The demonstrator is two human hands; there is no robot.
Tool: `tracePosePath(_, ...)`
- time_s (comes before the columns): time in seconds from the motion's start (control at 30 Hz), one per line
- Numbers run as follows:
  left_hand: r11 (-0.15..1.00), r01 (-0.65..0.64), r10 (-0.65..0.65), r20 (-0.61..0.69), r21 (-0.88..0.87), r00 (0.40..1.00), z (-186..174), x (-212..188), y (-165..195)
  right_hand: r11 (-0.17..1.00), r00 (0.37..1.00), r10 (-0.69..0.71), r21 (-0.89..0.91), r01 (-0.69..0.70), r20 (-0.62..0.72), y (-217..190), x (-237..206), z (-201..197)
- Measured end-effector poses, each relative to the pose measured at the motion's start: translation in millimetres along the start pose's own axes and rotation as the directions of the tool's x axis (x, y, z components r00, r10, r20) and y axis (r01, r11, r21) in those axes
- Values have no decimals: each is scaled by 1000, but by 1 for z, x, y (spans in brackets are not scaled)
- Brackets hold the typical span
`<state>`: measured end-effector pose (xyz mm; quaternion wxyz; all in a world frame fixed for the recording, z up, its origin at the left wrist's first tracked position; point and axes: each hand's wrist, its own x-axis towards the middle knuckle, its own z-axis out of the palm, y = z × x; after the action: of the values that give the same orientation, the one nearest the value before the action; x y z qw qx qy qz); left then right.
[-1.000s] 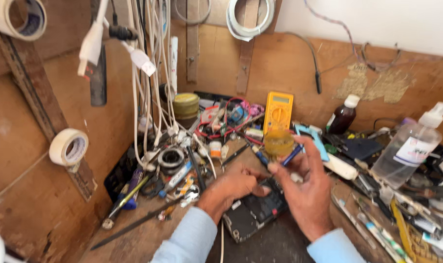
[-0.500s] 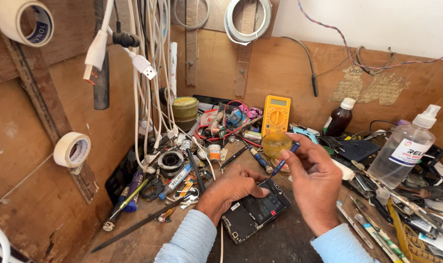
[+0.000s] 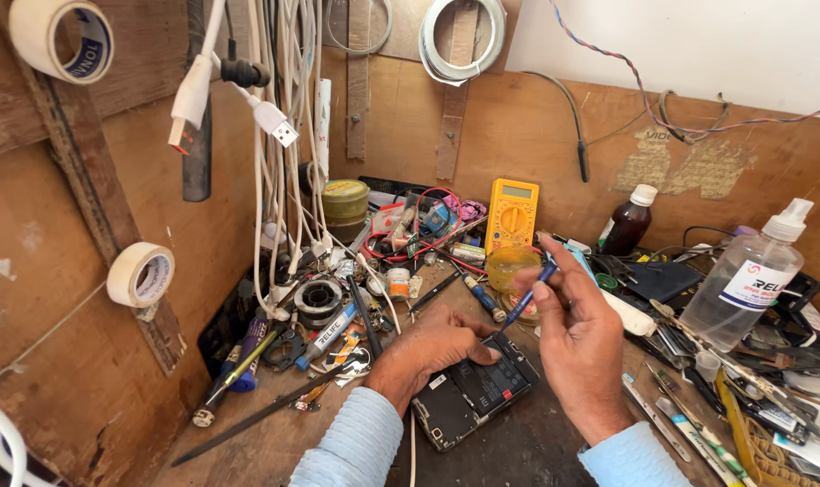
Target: The person uses a small screwdriver to remove screws from a disassembled mobile phone on a cluttered workbench. The person then uses the screwdriver to pry and lift a small component from the phone's internal frame.
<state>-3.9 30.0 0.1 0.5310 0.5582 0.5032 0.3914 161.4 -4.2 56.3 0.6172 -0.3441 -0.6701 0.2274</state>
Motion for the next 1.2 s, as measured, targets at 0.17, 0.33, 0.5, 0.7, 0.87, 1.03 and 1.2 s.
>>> tracePosePath(0.17, 1000, 15, -14, 22, -26, 1000, 0, -6, 6, 998, 998, -28, -57, 24, -54, 0, 1, 1)
tracePosePath(0.33, 998, 31, -29, 26, -58, 999, 1, -8, 10, 999, 999, 17, 44, -19, 30, -4, 1, -1)
tracePosePath(0.5, 997, 31, -27, 47, -77, 999, 1, -8, 8, 996, 997, -65, -67, 62, -37, -3, 0, 3)
tracePosePath(0.7, 996, 35, -34, 24, -76, 999, 2, -3, 3, 1000, 1000, 4, 23, -4, 22, 1, 4, 4)
tracePosePath(0.87, 995, 20, -17, 30, -97, 999, 2, 0, 1, 1000, 998, -9, -22, 8, -58, -1, 4, 6)
tracePosePath(1.03, 992, 45, -43, 18, -118, 999, 2, -1, 2, 1000, 1000, 9, 15, -9, 8, -8, 3, 3)
tracePosePath(1.2, 998, 16, -16, 8, -60, 1000, 2, -5, 5, 998, 999, -39, -41, 38, -35, -10, 1, 8)
